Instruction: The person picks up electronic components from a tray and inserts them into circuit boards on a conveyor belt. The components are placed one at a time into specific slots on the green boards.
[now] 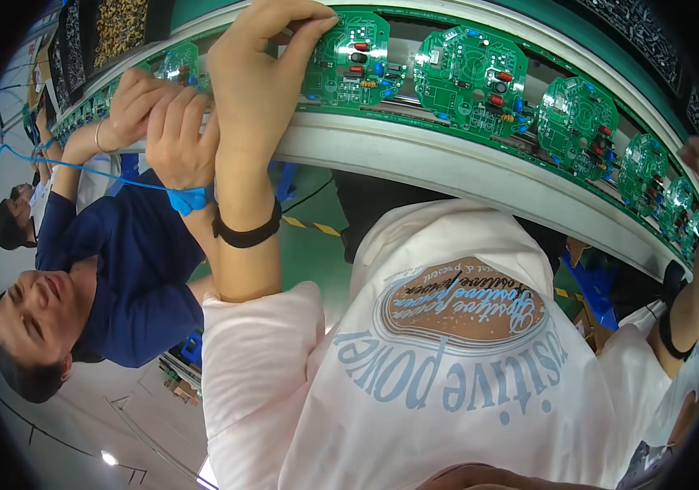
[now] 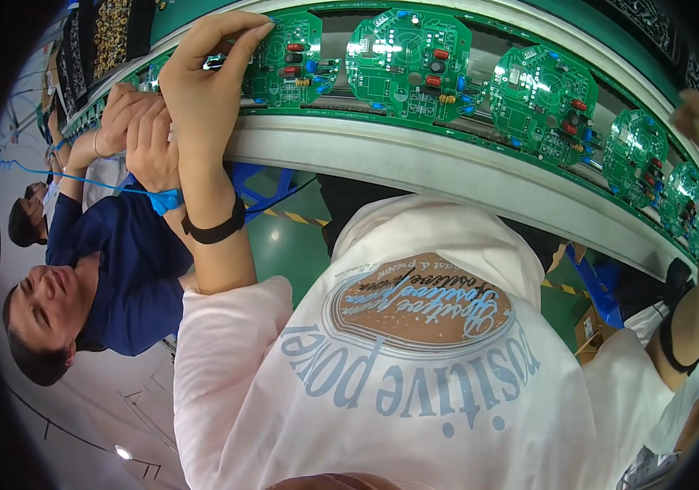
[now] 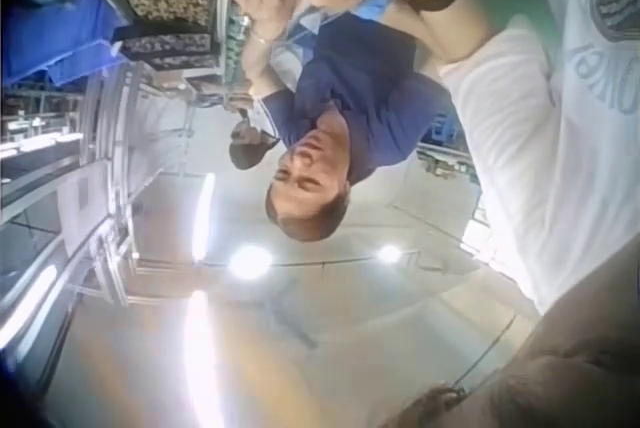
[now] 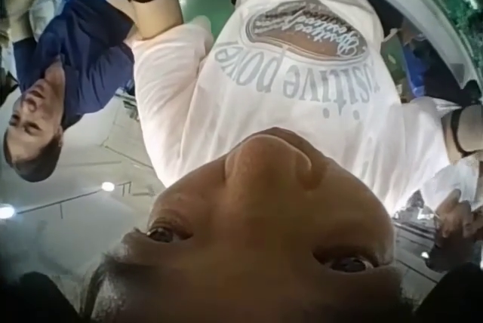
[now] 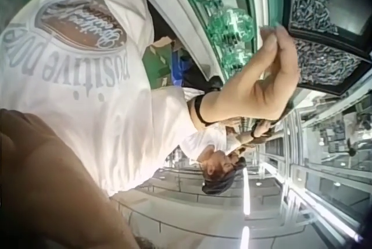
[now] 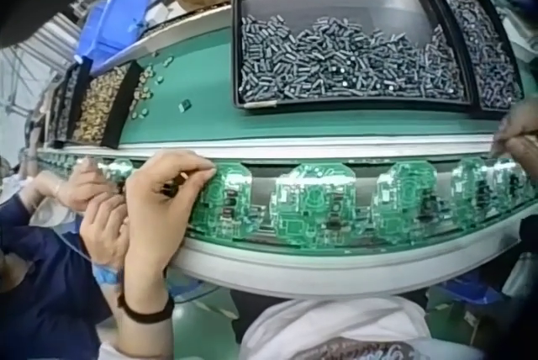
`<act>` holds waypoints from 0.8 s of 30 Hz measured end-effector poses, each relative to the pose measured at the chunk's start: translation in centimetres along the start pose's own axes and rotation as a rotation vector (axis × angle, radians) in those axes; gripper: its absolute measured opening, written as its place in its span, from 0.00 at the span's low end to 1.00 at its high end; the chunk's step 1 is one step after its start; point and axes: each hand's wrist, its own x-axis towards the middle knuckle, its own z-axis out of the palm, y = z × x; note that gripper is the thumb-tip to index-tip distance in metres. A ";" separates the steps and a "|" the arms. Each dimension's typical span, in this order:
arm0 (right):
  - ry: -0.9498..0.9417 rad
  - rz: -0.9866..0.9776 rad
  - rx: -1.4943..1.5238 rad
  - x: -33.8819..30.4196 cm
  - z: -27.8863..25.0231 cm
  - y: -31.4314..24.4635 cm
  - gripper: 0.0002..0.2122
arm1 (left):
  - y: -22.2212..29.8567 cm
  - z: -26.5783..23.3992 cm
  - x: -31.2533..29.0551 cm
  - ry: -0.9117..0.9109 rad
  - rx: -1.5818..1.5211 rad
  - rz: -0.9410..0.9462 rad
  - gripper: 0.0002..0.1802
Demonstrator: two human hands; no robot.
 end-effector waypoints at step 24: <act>0.034 0.466 0.607 -1.8 8.3 2.0 0.11 | 0.6 -0.4 1.3 -0.045 0.159 0.295 0.08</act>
